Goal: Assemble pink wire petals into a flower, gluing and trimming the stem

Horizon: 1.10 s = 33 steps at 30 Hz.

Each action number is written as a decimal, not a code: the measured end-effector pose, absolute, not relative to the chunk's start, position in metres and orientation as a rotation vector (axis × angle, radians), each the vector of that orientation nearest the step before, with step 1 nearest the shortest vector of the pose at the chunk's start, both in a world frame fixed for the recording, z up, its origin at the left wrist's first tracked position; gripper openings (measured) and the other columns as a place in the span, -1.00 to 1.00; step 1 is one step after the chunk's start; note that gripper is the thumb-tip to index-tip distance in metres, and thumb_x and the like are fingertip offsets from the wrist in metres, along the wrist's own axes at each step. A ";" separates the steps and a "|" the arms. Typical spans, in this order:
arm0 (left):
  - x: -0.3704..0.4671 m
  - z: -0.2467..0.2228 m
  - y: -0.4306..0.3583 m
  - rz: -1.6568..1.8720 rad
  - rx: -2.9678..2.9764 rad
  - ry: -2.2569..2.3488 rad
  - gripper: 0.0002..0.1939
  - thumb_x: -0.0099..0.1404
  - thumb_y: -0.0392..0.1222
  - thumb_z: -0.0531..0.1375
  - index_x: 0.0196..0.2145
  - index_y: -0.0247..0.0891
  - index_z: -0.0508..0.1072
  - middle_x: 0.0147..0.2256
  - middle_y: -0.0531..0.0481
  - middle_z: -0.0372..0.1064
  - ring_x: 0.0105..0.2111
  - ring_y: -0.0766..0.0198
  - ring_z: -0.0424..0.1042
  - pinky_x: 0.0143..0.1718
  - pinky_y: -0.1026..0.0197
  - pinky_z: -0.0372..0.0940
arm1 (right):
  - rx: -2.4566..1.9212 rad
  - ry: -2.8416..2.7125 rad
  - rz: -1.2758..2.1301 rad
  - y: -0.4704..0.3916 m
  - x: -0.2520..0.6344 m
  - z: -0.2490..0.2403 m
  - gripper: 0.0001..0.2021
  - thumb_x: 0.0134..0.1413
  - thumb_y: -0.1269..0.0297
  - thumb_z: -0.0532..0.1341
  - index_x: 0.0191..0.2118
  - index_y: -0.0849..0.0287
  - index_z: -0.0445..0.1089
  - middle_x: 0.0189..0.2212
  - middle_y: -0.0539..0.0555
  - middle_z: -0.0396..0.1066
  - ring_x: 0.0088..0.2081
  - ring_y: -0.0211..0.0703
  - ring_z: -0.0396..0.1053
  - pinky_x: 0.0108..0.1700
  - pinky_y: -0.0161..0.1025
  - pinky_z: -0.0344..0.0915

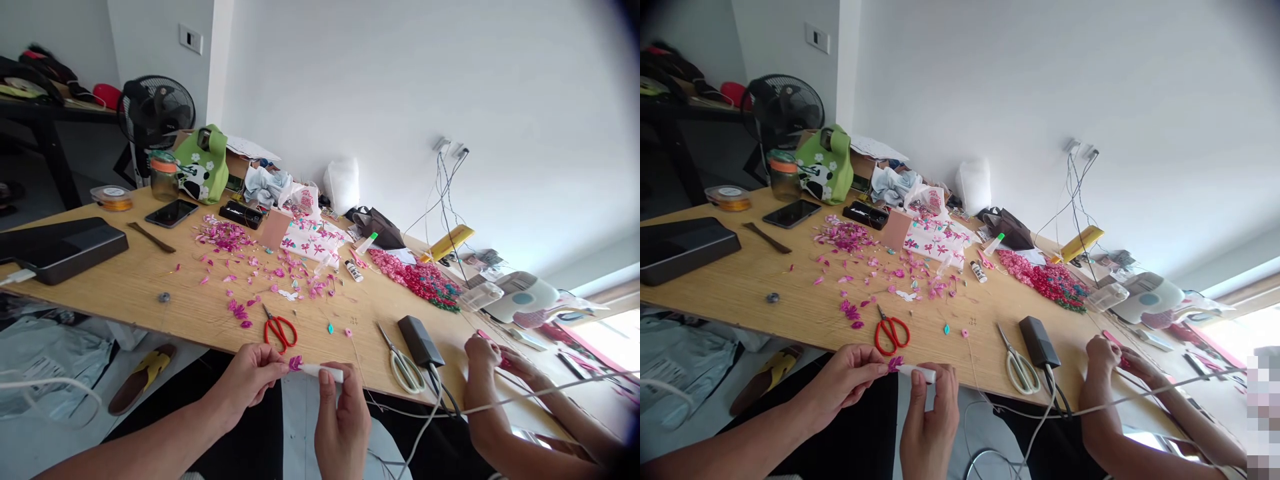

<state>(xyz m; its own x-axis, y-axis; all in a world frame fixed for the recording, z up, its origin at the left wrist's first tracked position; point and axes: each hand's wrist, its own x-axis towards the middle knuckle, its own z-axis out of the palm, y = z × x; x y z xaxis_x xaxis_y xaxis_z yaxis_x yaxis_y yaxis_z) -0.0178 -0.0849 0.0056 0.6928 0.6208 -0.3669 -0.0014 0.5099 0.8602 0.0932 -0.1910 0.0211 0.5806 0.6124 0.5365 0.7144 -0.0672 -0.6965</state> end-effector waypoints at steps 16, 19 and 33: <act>-0.019 0.012 -0.085 0.413 0.941 0.729 -0.75 -0.03 -0.11 0.29 -0.59 -0.28 0.29 -0.71 0.24 0.09 -0.77 0.57 -0.11 -0.70 0.32 -0.34 | -1.776 -1.019 -0.017 -0.190 0.093 0.013 -0.78 0.21 0.13 0.08 -0.36 0.14 0.34 -0.47 0.00 0.35 -0.41 -0.20 0.30 -0.32 -0.31 0.19; -0.019 0.012 -0.085 0.411 0.948 0.731 -0.75 -0.02 -0.11 0.28 -0.58 -0.28 0.30 -0.71 0.24 0.08 -0.76 0.56 -0.11 -0.70 0.33 -0.34 | -1.770 -1.000 0.014 -0.190 0.094 0.012 -0.76 0.20 0.11 0.09 -0.38 0.14 0.33 -0.49 -0.01 0.35 -0.43 -0.20 0.30 -0.33 -0.31 0.19; -0.018 0.014 -0.088 0.407 0.945 0.732 -0.73 -0.05 -0.10 0.29 -0.59 -0.27 0.28 -0.72 0.25 0.07 -0.77 0.56 -0.11 -0.71 0.33 -0.33 | -1.746 -0.981 0.063 -0.190 0.094 0.013 -0.74 0.20 0.09 0.08 -0.39 0.14 0.32 -0.50 -0.02 0.35 -0.44 -0.21 0.28 -0.34 -0.31 0.20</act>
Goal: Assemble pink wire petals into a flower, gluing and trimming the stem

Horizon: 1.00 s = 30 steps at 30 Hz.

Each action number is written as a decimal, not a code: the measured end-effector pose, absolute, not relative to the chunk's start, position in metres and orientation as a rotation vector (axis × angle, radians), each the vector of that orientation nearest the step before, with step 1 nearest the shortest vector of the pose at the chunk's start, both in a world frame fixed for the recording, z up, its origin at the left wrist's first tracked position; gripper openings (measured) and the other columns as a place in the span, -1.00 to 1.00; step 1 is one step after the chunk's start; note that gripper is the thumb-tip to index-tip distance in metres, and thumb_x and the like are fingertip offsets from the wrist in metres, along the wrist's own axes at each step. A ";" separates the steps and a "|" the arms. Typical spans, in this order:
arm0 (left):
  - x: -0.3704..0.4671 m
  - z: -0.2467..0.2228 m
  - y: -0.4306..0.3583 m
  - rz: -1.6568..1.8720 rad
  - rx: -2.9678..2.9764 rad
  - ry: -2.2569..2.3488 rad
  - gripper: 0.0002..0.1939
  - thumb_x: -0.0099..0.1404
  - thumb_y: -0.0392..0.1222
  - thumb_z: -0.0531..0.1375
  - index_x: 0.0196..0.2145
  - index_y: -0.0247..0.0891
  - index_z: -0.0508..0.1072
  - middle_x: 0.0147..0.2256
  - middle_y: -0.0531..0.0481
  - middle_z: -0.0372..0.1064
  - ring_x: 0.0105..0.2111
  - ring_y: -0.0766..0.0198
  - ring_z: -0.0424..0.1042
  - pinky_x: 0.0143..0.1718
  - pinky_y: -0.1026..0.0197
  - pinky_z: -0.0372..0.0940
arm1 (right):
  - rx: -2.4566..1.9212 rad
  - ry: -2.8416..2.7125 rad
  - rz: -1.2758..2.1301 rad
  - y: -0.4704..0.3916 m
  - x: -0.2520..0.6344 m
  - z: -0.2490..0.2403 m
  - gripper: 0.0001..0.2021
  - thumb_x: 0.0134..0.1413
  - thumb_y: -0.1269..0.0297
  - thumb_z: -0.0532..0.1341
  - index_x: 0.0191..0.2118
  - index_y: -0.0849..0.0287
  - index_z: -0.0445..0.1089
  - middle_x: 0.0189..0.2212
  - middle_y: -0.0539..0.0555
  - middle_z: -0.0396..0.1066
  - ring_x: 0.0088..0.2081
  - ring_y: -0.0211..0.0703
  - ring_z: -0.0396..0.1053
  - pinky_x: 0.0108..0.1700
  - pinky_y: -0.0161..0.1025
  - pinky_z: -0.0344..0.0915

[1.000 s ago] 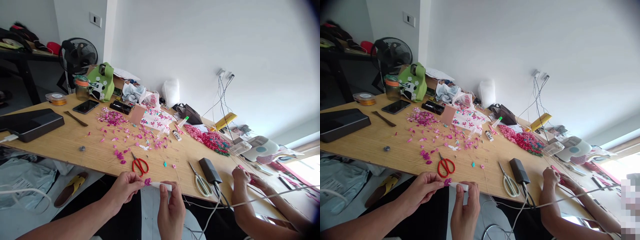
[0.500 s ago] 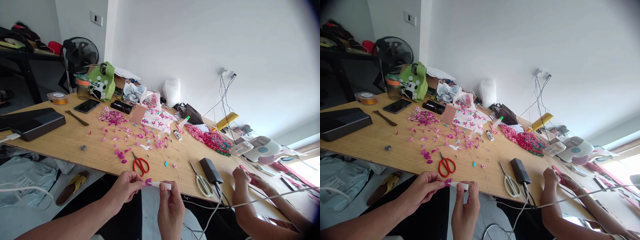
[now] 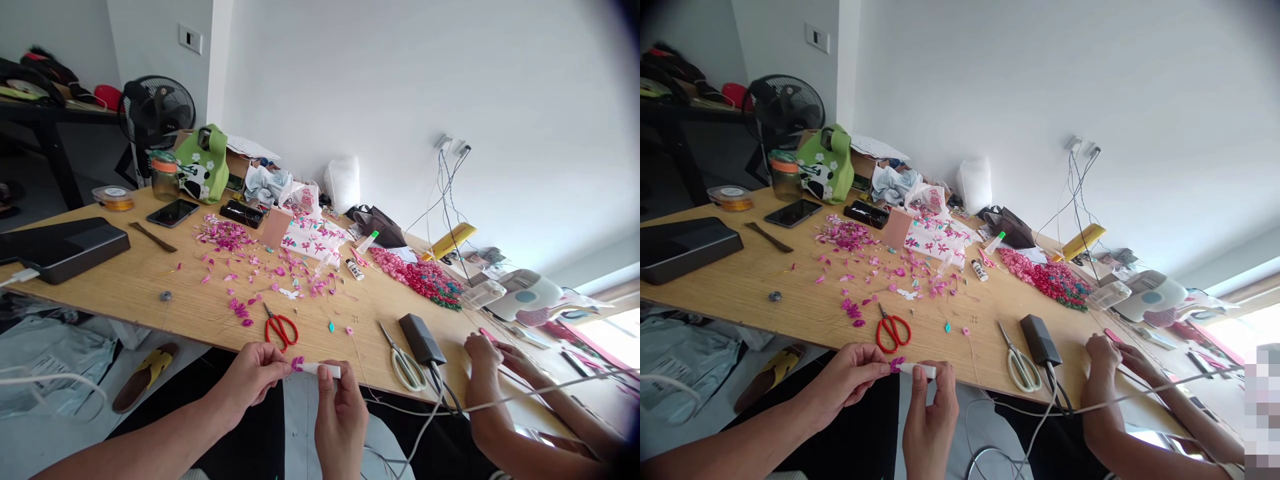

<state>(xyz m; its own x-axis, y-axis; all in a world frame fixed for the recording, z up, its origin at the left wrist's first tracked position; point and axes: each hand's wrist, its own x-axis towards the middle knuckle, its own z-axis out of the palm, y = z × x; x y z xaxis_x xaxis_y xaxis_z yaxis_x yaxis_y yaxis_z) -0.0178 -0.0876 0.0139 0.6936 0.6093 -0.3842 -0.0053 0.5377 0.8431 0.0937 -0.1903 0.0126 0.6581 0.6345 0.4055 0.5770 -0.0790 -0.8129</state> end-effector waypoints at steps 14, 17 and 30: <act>-0.017 0.015 -0.087 0.402 0.951 0.722 -0.72 -0.04 -0.09 0.30 -0.59 -0.26 0.28 -0.72 0.25 0.06 -0.76 0.56 -0.13 -0.70 0.32 -0.33 | -1.776 -1.048 -0.040 -0.191 0.092 0.016 -0.78 0.22 0.14 0.07 -0.37 0.12 0.33 -0.47 -0.02 0.34 -0.41 -0.21 0.30 -0.32 -0.31 0.18; -0.017 0.015 -0.087 0.405 0.957 0.716 -0.72 -0.03 -0.09 0.30 -0.59 -0.26 0.28 -0.71 0.25 0.07 -0.76 0.56 -0.12 -0.70 0.33 -0.33 | -1.770 -1.046 -0.054 -0.191 0.093 0.016 -0.79 0.22 0.15 0.07 -0.37 0.12 0.32 -0.46 -0.01 0.35 -0.40 -0.20 0.30 -0.31 -0.30 0.18; -0.018 0.013 -0.085 0.411 1.001 0.709 -0.72 -0.01 -0.07 0.28 -0.57 -0.27 0.27 -0.69 0.24 0.07 -0.75 0.56 -0.12 -0.70 0.32 -0.32 | -1.741 -1.107 -0.092 -0.188 0.092 0.015 -0.85 0.23 0.23 0.08 -0.34 0.11 0.30 -0.44 -0.05 0.32 -0.39 -0.25 0.28 -0.32 -0.34 0.17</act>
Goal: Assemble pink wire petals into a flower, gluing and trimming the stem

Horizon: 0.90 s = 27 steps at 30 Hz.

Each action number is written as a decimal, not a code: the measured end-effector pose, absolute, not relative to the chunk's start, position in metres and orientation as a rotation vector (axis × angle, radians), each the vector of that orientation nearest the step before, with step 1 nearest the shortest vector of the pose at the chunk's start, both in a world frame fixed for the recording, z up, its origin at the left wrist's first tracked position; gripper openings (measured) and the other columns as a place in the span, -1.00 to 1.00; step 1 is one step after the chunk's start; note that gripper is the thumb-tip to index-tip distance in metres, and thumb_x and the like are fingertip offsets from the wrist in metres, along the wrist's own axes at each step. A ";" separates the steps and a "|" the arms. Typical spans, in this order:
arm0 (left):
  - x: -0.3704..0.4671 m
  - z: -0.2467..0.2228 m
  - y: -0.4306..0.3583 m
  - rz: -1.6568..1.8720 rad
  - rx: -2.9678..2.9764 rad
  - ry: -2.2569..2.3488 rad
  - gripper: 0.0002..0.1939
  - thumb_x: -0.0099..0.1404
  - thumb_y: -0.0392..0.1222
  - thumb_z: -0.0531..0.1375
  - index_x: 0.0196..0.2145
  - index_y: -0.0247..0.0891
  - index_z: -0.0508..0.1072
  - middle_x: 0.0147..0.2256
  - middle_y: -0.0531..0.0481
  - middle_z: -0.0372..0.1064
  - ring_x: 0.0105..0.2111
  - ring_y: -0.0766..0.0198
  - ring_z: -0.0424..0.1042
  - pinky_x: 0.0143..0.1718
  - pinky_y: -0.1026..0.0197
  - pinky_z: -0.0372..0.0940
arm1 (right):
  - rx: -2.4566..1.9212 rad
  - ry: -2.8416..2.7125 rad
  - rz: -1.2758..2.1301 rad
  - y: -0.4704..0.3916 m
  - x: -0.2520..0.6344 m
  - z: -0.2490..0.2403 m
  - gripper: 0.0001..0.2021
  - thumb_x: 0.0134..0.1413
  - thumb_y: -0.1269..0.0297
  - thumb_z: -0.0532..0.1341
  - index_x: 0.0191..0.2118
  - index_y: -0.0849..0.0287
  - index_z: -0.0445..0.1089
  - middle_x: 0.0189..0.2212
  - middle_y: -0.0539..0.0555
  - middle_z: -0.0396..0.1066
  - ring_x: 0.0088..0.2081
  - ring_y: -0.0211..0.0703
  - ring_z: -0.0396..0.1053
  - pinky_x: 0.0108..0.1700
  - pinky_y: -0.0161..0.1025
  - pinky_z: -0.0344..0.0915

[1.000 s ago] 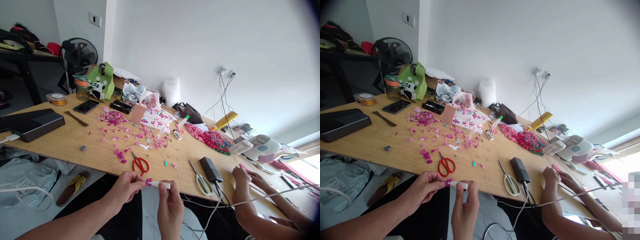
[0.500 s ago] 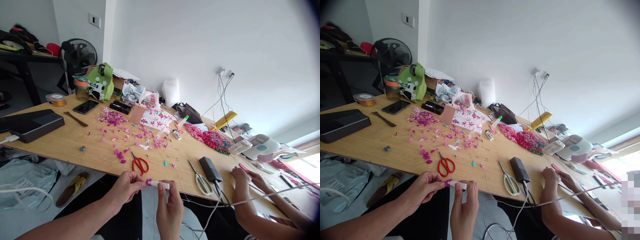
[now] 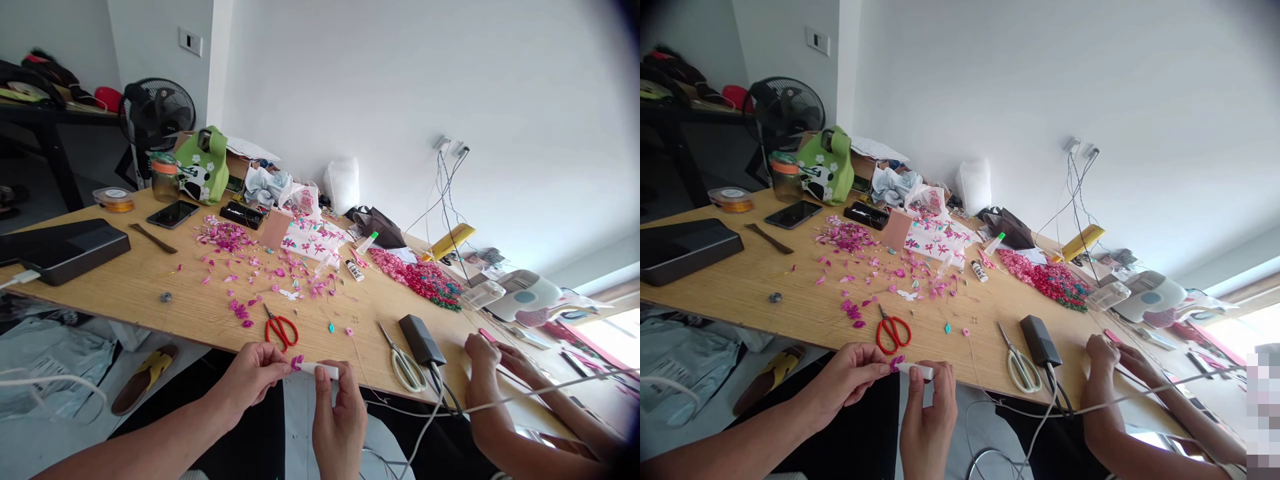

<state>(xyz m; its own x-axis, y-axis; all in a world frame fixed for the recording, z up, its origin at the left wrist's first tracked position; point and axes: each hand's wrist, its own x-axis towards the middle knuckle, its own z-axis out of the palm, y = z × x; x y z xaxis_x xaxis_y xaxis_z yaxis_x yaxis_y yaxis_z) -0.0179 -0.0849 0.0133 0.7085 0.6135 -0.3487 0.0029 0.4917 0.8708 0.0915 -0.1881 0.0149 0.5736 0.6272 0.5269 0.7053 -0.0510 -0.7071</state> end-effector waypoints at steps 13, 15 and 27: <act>-0.019 0.018 -0.087 0.412 0.981 0.733 -0.68 -0.08 -0.02 0.31 -0.58 -0.27 0.29 -0.72 0.27 0.02 -0.75 0.56 -0.15 -0.70 0.32 -0.33 | -1.739 -1.062 -0.061 -0.189 0.090 0.014 -0.85 0.22 0.20 0.09 -0.33 0.11 0.31 -0.45 -0.05 0.33 -0.41 -0.25 0.28 -0.32 -0.34 0.17; -0.019 0.017 -0.087 0.414 0.981 0.726 -0.68 -0.08 -0.02 0.31 -0.58 -0.28 0.30 -0.72 0.27 0.02 -0.75 0.56 -0.16 -0.70 0.32 -0.33 | -1.738 -1.032 -0.043 -0.189 0.091 0.013 -0.83 0.22 0.18 0.08 -0.33 0.11 0.31 -0.46 -0.05 0.34 -0.42 -0.25 0.28 -0.33 -0.35 0.17; -0.018 0.012 -0.085 0.414 1.043 0.730 -0.71 0.00 -0.02 0.28 -0.54 -0.30 0.34 -0.68 0.23 0.07 -0.75 0.56 -0.14 -0.70 0.32 -0.31 | -1.711 -0.893 0.173 -0.193 0.095 0.008 -0.76 0.16 0.07 0.11 -0.35 0.14 0.32 -0.50 -0.05 0.33 -0.43 -0.25 0.25 -0.35 -0.36 0.17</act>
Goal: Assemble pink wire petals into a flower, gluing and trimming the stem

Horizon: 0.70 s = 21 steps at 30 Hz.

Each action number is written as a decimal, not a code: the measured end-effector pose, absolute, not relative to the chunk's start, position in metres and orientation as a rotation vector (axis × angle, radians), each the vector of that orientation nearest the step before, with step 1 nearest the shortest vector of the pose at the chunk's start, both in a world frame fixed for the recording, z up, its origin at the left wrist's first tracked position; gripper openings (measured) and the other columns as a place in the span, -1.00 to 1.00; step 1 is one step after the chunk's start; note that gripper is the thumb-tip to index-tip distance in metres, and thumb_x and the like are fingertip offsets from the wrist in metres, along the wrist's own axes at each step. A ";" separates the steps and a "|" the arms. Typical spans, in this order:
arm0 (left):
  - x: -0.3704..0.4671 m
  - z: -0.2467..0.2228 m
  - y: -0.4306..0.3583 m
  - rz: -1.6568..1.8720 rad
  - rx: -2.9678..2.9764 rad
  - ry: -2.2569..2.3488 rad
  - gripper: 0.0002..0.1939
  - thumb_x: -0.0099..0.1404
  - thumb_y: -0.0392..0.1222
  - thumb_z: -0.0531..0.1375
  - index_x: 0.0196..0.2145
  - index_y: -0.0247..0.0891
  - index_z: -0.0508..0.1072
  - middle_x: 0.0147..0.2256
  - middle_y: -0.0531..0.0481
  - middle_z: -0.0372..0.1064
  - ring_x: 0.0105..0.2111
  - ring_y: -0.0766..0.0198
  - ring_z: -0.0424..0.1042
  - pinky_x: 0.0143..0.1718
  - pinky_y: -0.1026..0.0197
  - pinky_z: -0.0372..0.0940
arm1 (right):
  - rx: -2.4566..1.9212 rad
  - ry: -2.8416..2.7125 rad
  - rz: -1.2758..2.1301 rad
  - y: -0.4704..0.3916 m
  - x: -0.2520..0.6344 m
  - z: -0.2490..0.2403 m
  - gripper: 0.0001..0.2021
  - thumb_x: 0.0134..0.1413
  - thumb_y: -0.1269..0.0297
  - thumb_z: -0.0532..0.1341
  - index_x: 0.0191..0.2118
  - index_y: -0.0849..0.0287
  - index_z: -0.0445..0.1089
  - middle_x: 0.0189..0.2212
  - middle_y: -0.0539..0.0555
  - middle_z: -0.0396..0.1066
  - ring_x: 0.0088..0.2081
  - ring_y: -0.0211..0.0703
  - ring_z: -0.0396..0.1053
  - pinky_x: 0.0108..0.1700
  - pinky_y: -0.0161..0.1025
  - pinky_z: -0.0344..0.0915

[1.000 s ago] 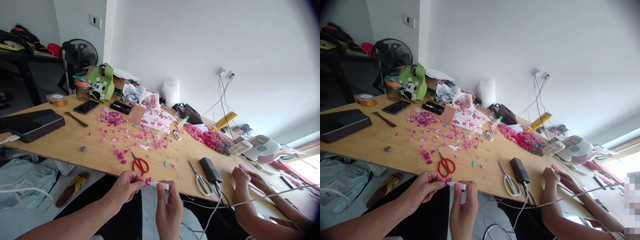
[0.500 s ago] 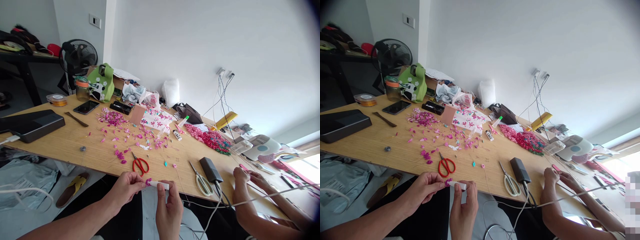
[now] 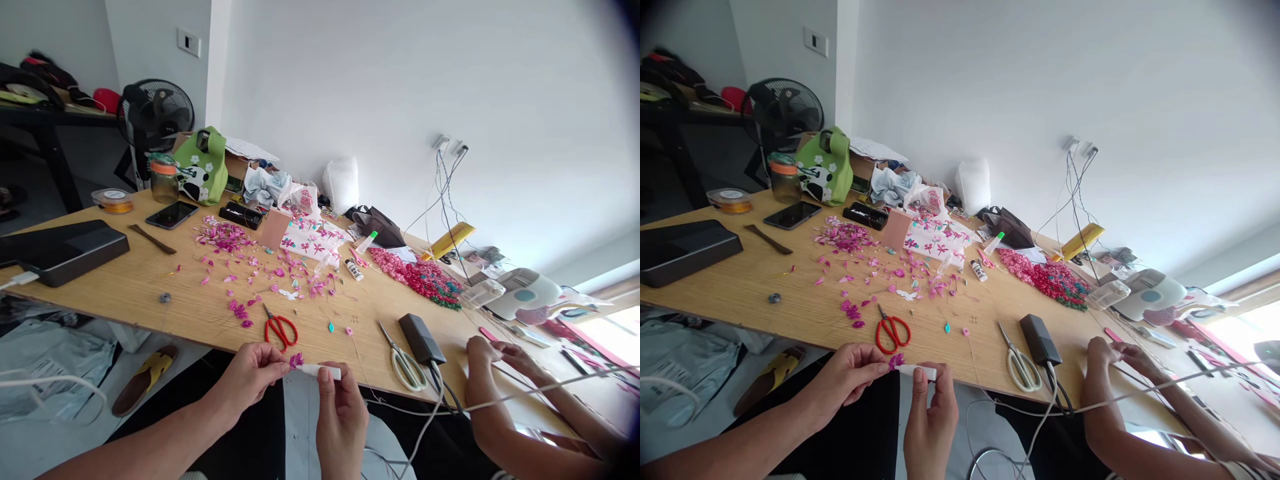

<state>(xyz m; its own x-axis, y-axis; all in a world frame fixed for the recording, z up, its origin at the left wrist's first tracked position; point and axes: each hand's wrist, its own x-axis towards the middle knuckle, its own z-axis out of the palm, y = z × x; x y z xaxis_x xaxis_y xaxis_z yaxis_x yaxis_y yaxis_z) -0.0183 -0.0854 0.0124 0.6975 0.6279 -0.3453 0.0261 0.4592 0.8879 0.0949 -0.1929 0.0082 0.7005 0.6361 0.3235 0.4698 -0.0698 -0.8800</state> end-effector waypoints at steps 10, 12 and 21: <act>-0.019 0.010 -0.086 0.409 1.030 0.740 -0.71 0.01 -0.02 0.28 -0.51 -0.30 0.36 -0.68 0.23 0.07 -0.74 0.55 -0.12 -0.70 0.34 -0.31 | -1.442 -0.555 0.371 -0.192 0.096 0.007 -0.73 0.06 0.05 0.22 -0.39 0.17 0.38 -0.49 -0.04 0.32 -0.40 -0.25 0.26 -0.31 -0.35 0.22; -0.020 0.011 -0.086 0.406 1.013 0.729 -0.71 0.00 -0.02 0.30 -0.51 -0.30 0.36 -0.68 0.23 0.07 -0.74 0.55 -0.10 -0.70 0.34 -0.31 | -1.280 -0.469 0.484 -0.190 0.097 0.006 -0.74 0.06 0.06 0.23 -0.41 0.18 0.39 -0.49 -0.02 0.32 -0.39 -0.23 0.27 -0.28 -0.30 0.25; -0.021 0.013 -0.089 0.361 1.031 0.675 -0.70 0.01 -0.03 0.31 -0.55 -0.30 0.34 -0.67 0.22 0.09 -0.75 0.54 -0.09 -0.72 0.34 -0.28 | -1.051 -0.531 0.761 -0.184 0.097 -0.001 -0.83 0.14 0.17 0.20 -0.28 0.14 0.45 -0.39 0.01 0.35 -0.36 -0.24 0.26 -0.24 -0.25 0.25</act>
